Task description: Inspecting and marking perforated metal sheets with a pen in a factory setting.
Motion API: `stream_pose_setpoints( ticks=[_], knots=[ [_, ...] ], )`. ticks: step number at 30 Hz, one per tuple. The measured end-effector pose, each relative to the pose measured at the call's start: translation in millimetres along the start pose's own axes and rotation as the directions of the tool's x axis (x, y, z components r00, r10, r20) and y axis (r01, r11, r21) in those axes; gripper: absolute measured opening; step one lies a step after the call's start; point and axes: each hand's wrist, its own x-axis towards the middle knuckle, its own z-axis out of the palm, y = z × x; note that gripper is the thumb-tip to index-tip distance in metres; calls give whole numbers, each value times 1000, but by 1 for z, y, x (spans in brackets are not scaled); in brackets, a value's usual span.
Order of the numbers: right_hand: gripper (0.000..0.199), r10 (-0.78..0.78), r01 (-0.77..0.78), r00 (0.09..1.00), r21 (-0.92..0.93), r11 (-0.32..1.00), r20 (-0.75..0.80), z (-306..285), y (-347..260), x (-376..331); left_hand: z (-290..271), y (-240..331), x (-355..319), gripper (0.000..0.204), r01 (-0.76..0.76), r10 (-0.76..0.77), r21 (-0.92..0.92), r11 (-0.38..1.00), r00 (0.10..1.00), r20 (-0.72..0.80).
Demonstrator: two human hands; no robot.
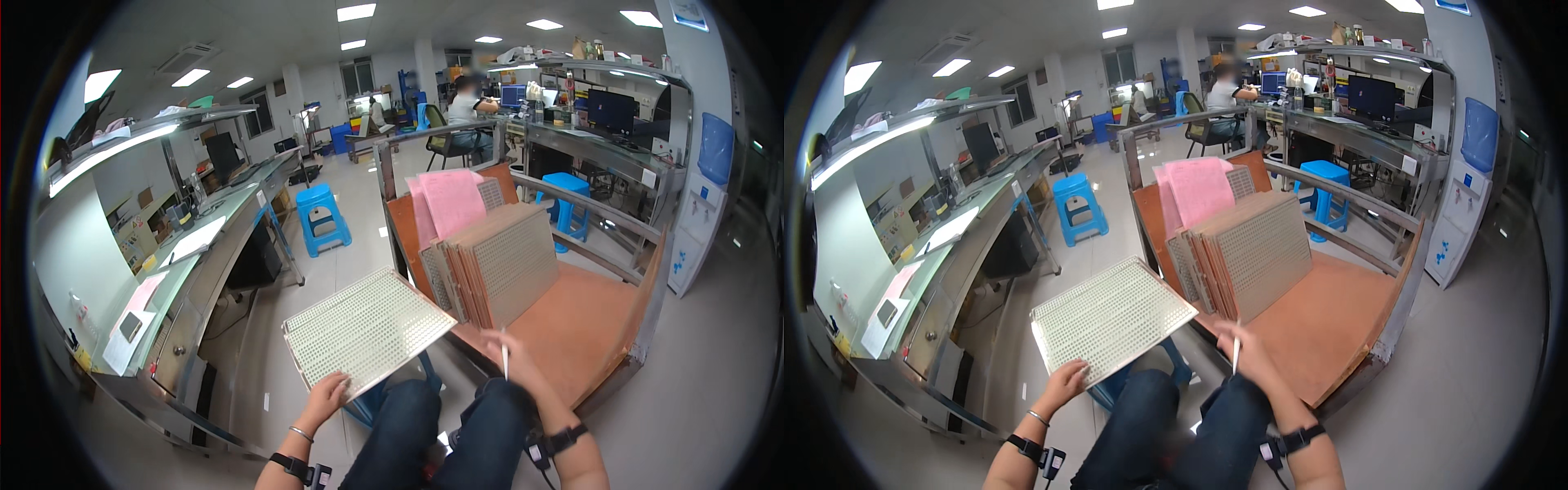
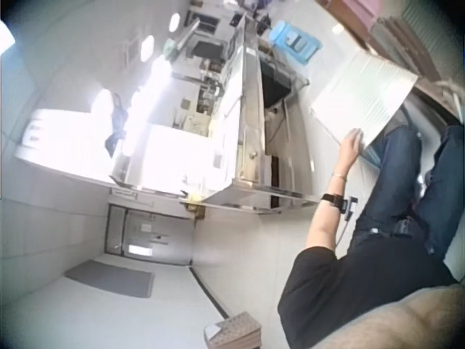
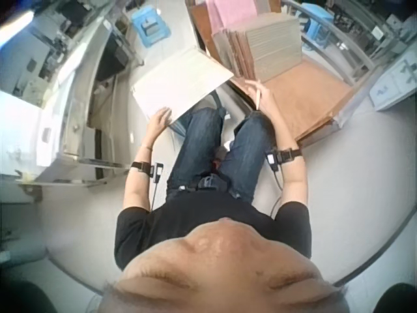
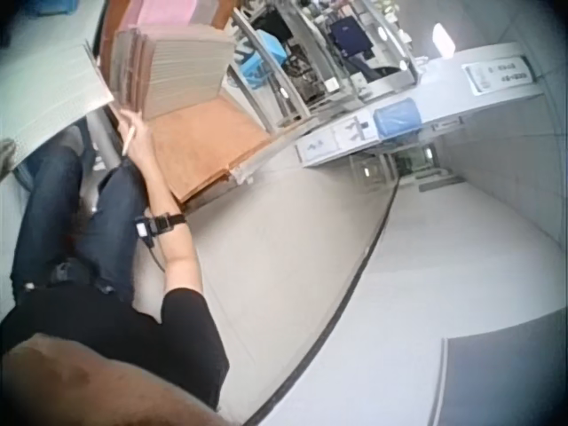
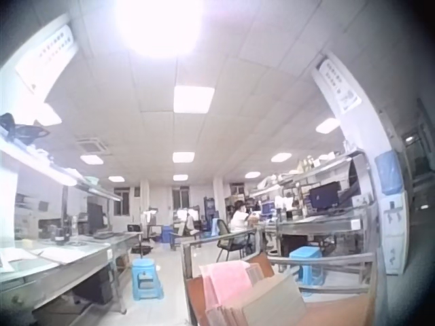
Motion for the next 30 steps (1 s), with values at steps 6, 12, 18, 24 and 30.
stream_pose_setpoints(
  ticks=[6, 12, 18, 24, 30],
  knots=[
    [28, 156, -167, 971, 44, 985, 183, 35, -44, -47, -37, -68, 64, 32, 68, -68, 0, 998, 986, -155],
    [30, 266, -312, 924, 139, 940, 274, 91, -36, -50, -46, -174, 100, 33, 273, -250, 125, 954, 953, -173],
    [36, 425, -453, 888, 167, 876, 175, 158, 1, -44, -41, -140, 112, 21, 243, -142, 363, 900, 948, -285],
    [46, 524, -503, 852, 251, 827, -21, 184, 5, -44, -38, -116, 86, 28, 262, -160, 391, 882, 948, -275],
    [38, 576, -575, 817, 45, 817, 1, 203, 2, -47, -36, -89, 56, 33, 244, -149, 329, 912, 946, -288]
  ],
)
